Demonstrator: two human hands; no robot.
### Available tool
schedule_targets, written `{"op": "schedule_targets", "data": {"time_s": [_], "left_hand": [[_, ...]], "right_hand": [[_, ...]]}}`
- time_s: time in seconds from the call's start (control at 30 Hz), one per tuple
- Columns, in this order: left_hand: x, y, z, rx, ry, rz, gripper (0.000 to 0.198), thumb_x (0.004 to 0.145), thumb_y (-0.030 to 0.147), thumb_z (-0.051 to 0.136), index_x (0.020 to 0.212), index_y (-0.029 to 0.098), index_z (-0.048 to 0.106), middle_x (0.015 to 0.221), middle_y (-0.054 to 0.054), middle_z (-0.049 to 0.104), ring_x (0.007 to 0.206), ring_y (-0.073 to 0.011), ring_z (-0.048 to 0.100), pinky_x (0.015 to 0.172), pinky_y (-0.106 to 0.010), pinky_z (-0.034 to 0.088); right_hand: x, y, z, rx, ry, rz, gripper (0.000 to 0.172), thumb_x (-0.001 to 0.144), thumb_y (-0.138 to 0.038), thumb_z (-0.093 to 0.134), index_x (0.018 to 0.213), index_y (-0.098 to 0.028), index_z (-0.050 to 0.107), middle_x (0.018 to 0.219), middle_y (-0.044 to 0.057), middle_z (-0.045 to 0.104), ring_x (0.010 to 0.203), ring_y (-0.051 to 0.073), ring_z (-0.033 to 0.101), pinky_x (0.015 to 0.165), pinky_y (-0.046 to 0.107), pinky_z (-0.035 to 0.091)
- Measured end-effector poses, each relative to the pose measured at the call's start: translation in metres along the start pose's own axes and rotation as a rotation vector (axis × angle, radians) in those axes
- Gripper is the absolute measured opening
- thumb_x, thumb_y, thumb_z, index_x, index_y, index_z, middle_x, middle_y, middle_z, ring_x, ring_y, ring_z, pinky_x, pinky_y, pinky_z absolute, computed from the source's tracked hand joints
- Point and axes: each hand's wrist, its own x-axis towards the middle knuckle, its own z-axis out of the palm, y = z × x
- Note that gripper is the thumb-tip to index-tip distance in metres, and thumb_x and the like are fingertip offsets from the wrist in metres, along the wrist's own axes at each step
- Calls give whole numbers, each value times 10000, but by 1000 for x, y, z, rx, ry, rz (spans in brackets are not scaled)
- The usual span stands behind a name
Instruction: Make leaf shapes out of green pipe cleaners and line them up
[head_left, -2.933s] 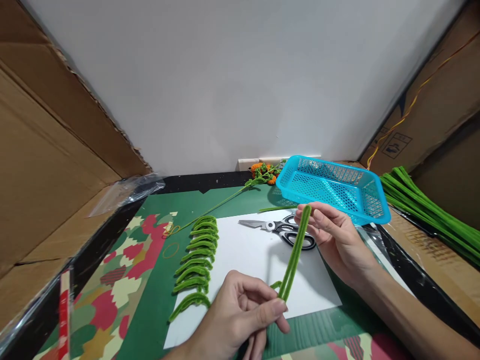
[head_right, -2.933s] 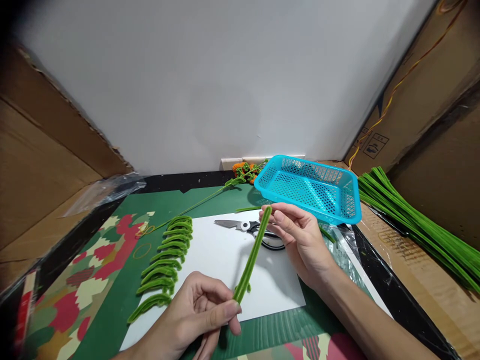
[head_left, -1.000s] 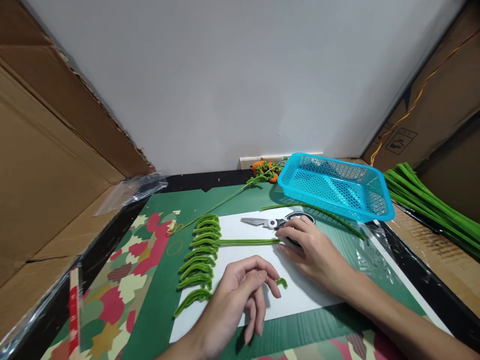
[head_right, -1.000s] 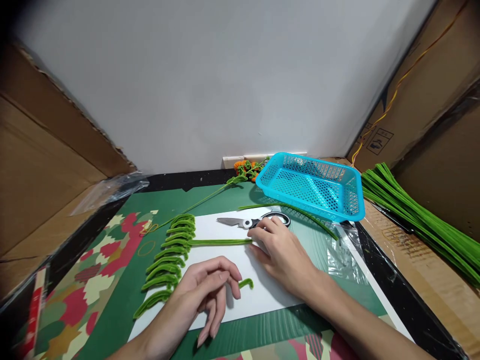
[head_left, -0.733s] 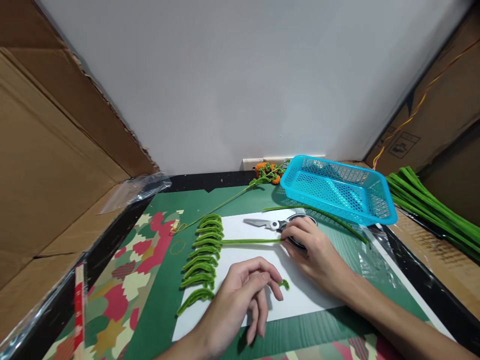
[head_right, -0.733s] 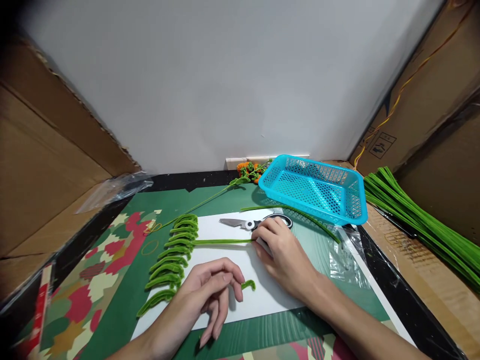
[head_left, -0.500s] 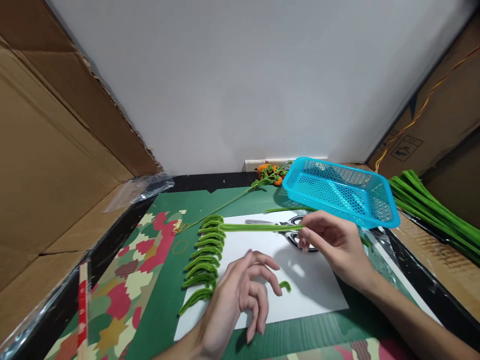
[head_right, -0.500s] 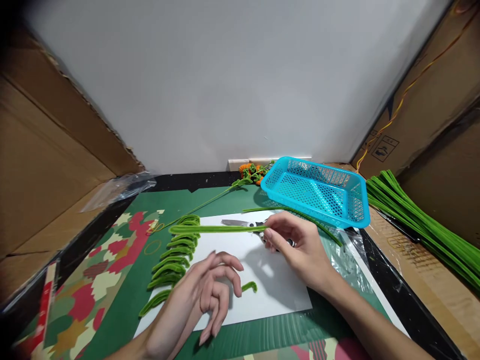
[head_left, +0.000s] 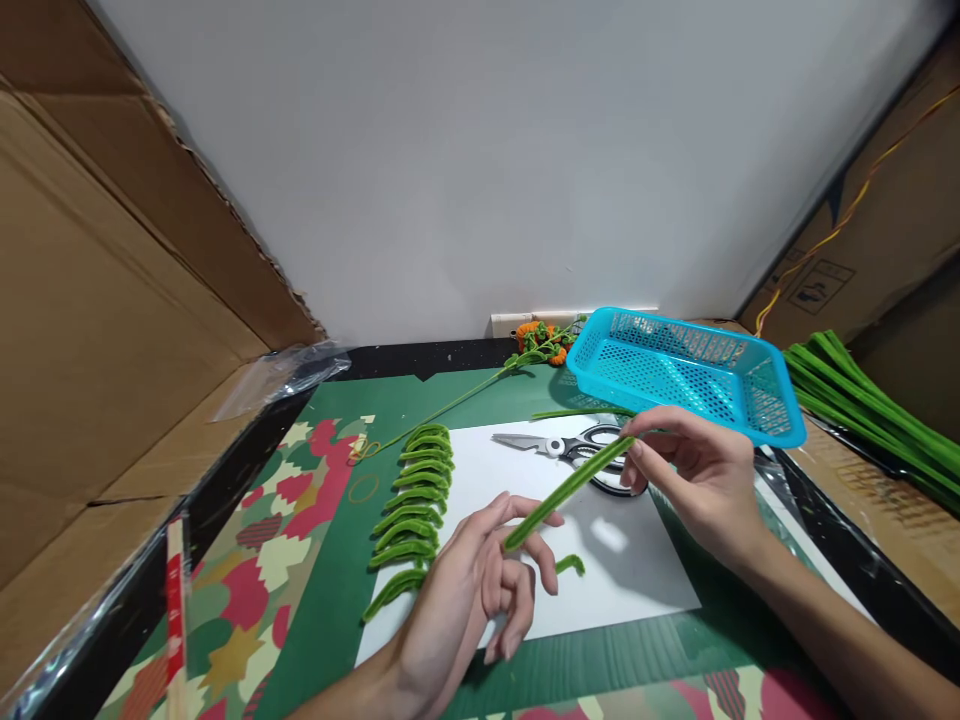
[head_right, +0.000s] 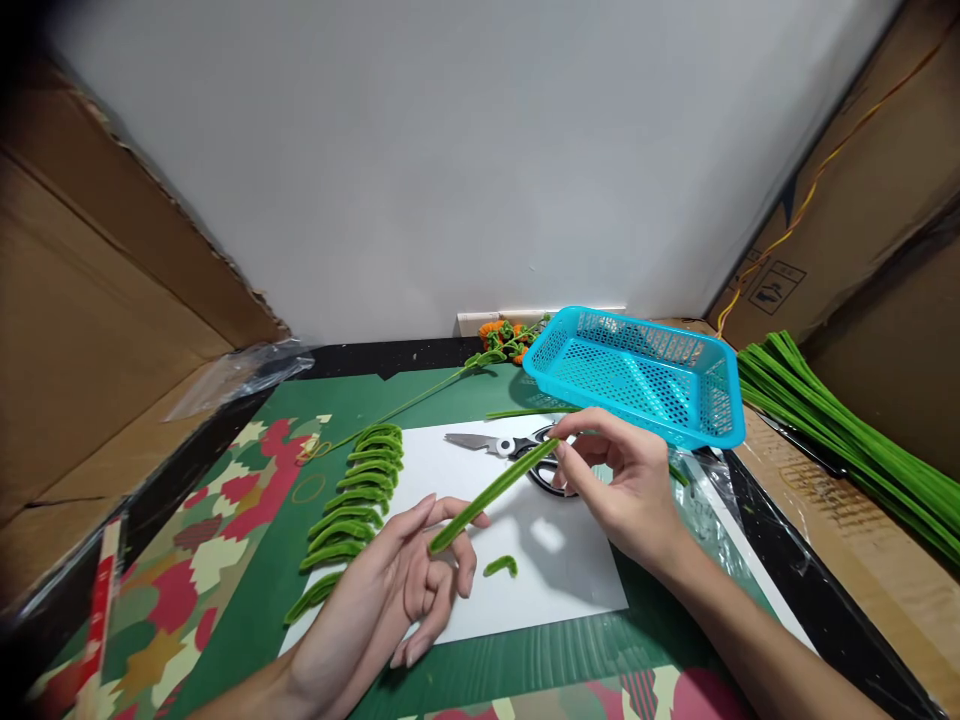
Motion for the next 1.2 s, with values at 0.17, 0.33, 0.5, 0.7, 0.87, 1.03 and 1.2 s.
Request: {"op": "schedule_targets", "data": {"time_s": [0.17, 0.33, 0.5, 0.7, 0.87, 1.03, 1.2], "left_hand": [[-1, 1, 2, -35, 85, 8, 279, 1053, 450, 537, 1097, 190, 625, 766, 28, 635, 357, -12, 402, 346, -133, 221], [0, 3, 3, 65, 170, 92, 251, 994, 385, 683, 1151, 192, 652, 809, 37, 631, 367, 10, 375, 349, -132, 174], [0, 5, 6, 144, 134, 130, 327, 943, 428, 749, 1153, 187, 678, 861, 14, 656, 347, 8, 412, 323, -124, 257], [0, 7, 7, 149, 150, 150, 344, 940, 426, 747, 1191, 195, 702, 905, -9, 677, 360, -8, 461, 309, -115, 289], [0, 7, 8, 140, 126, 114, 350, 957, 431, 729, 1224, 206, 698, 931, -13, 681, 377, -6, 451, 320, -121, 272], [-1, 7, 8, 140, 147, 118, 315, 986, 447, 698, 1215, 231, 679, 920, 5, 671, 399, -2, 420, 333, -124, 198], [1, 6, 9, 181, 137, 105, 358, 982, 482, 699, 1197, 197, 679, 593, 48, 596, 368, -39, 315, 325, -120, 221]], "right_hand": [[-2, 0, -2, 53, -57, -15, 85, 1013, -271, 674, 1038, -215, 733, 937, 42, 688, 607, 144, 672, 555, 294, 570], [-2, -2, 0, 113, -190, 84, 222, 1041, -395, 638, 1114, -203, 723, 952, 54, 701, 611, 140, 659, 554, 282, 558], [-1, -11, 7, 34, -357, 210, 193, 990, -386, 727, 1000, -194, 737, 764, 11, 681, 563, 125, 633, 517, 237, 521], [0, -12, 9, 23, -402, 240, 198, 963, -393, 763, 999, -199, 761, 922, 42, 737, 605, 123, 651, 558, 244, 547], [-3, -7, 9, 33, -391, 262, 169, 999, -362, 718, 1011, -198, 755, 902, 37, 734, 585, 114, 649, 548, 233, 549], [-4, -7, 11, -28, -364, 145, 113, 982, -298, 731, 1032, -201, 756, 963, 57, 736, 672, 136, 677, 565, 234, 583], [-5, -8, 12, -91, -387, 62, 91, 1001, -257, 690, 1020, -210, 766, 947, 62, 733, 769, 165, 698, 561, 226, 575]]}}
